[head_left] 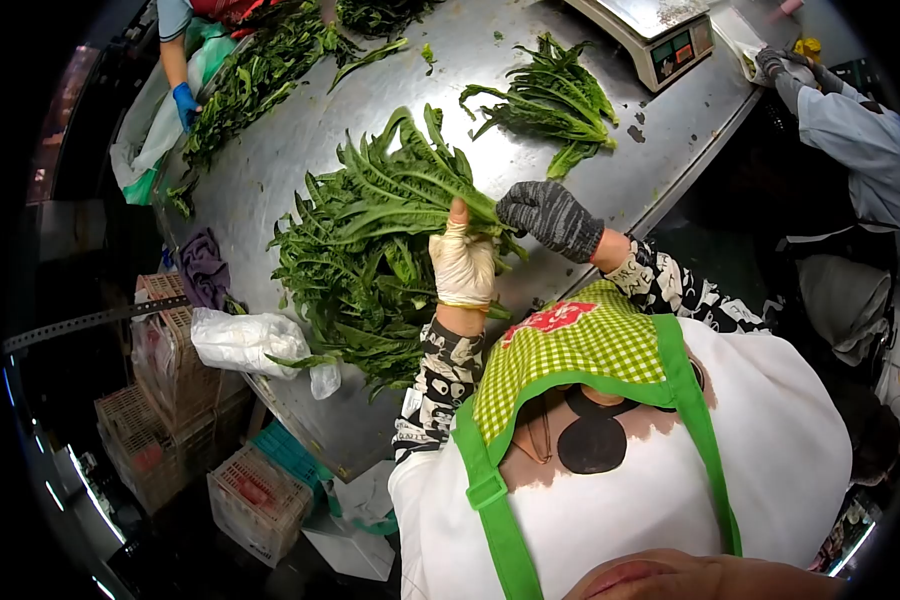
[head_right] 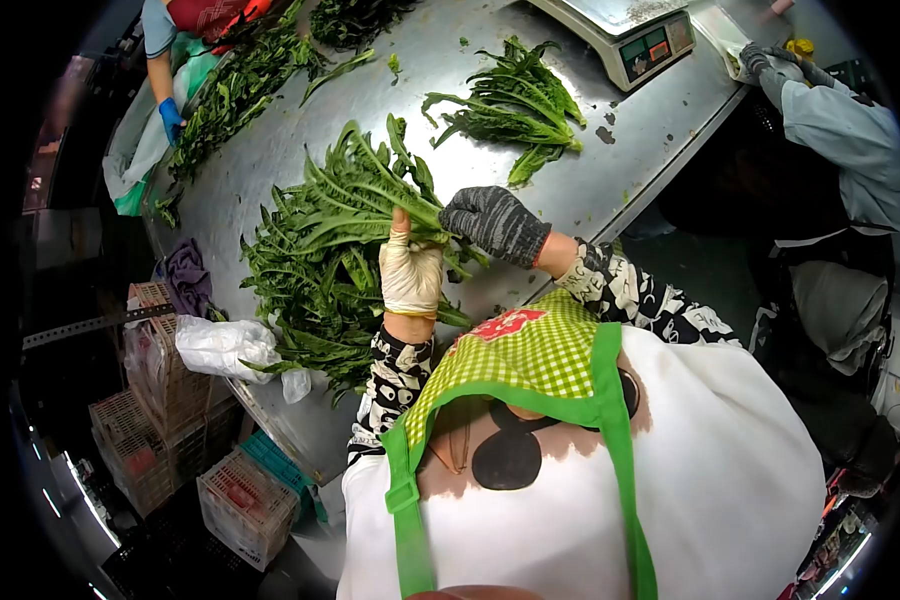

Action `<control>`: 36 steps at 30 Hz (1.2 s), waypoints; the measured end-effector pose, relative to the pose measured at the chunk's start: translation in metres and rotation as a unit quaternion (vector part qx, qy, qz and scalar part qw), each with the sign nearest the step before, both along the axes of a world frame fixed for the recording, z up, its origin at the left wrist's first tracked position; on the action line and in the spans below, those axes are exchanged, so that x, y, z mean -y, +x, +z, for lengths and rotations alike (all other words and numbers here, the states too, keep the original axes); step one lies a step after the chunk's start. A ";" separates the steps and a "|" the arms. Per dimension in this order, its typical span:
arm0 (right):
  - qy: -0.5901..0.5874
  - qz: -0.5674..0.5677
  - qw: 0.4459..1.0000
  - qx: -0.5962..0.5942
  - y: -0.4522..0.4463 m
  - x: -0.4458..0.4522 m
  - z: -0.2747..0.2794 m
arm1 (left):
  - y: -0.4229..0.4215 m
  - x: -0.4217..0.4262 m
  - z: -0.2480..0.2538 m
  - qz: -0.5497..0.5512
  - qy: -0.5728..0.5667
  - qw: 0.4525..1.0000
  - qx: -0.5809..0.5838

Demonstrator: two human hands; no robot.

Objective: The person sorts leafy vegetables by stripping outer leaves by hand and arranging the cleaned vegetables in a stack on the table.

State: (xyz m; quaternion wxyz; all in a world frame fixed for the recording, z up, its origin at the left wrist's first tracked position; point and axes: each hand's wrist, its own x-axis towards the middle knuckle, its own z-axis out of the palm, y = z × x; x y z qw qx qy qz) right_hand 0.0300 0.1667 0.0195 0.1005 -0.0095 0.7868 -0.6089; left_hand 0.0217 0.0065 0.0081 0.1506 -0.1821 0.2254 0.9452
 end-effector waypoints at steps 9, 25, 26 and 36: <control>-0.014 -0.011 0.999 -0.044 -0.001 -0.017 -0.067 | 0.007 -0.011 -0.001 -0.014 -0.095 0.995 0.014; 0.080 0.028 0.993 -0.087 0.005 -0.005 0.038 | 0.018 -0.024 -0.016 -0.030 -0.267 0.959 -0.086; 0.140 0.022 0.987 -0.071 0.006 0.002 0.039 | 0.027 -0.033 -0.011 -0.052 -0.273 0.954 -0.113; 0.025 -0.150 0.976 -0.156 -0.013 -0.024 0.000 | 0.031 -0.039 0.001 -0.158 -0.336 0.892 -0.258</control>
